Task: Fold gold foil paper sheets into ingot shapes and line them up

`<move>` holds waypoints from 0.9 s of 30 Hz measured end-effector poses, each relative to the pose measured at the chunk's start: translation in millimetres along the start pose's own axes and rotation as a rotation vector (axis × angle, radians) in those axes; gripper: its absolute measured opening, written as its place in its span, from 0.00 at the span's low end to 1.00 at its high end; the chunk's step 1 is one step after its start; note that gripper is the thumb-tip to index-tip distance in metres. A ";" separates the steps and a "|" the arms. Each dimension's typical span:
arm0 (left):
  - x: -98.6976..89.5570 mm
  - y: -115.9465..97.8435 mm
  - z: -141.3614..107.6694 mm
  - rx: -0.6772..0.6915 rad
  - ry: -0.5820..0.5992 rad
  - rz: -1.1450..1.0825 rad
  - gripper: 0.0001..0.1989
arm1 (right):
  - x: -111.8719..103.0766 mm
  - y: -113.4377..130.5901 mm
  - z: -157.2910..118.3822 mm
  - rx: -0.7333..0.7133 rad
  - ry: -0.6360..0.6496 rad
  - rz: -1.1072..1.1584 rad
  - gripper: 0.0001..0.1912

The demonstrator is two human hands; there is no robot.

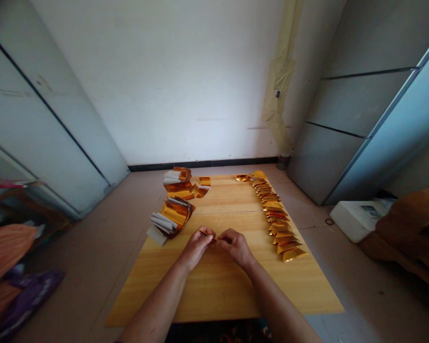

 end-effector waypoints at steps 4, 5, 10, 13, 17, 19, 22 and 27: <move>-0.6 1.9 -1.8 -0.003 -0.007 0.010 0.15 | 2.0 -12.8 -0.7 0.067 0.012 0.051 0.09; -0.9 1.7 -2.2 0.000 -0.009 0.016 0.15 | 2.4 -14.6 -0.6 0.075 0.013 0.056 0.09; -2.6 0.5 -3.6 0.017 -0.003 0.048 0.13 | 3.0 -10.1 0.1 0.025 0.019 0.015 0.08; -4.8 2.9 -3.1 0.013 -0.007 0.060 0.12 | 3.2 1.8 -0.7 -0.090 0.010 -0.088 0.09; -4.0 3.3 -2.8 0.016 -0.008 0.079 0.10 | 3.9 7.8 -2.4 -0.189 -0.057 -0.231 0.12; -3.5 0.8 -3.2 0.023 -0.025 0.107 0.09 | 2.6 4.0 -2.2 -0.182 -0.110 -0.265 0.13; -3.8 -4.5 -4.3 0.033 -0.069 0.172 0.09 | 0.9 -1.3 -1.7 -0.168 -0.167 -0.284 0.14; -3.7 -10.2 -4.1 0.044 -0.100 0.244 0.09 | -1.2 -2.1 -1.1 -0.150 -0.190 -0.263 0.13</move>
Point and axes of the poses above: each hand's wrist, its own z-axis towards the middle knuckle, its own x-axis out of the palm, y = z × x, the point moved 10 cm from there along z, towards the middle knuckle, and after that the axes turned 7 degrees about -y, right-handed, at the moved point
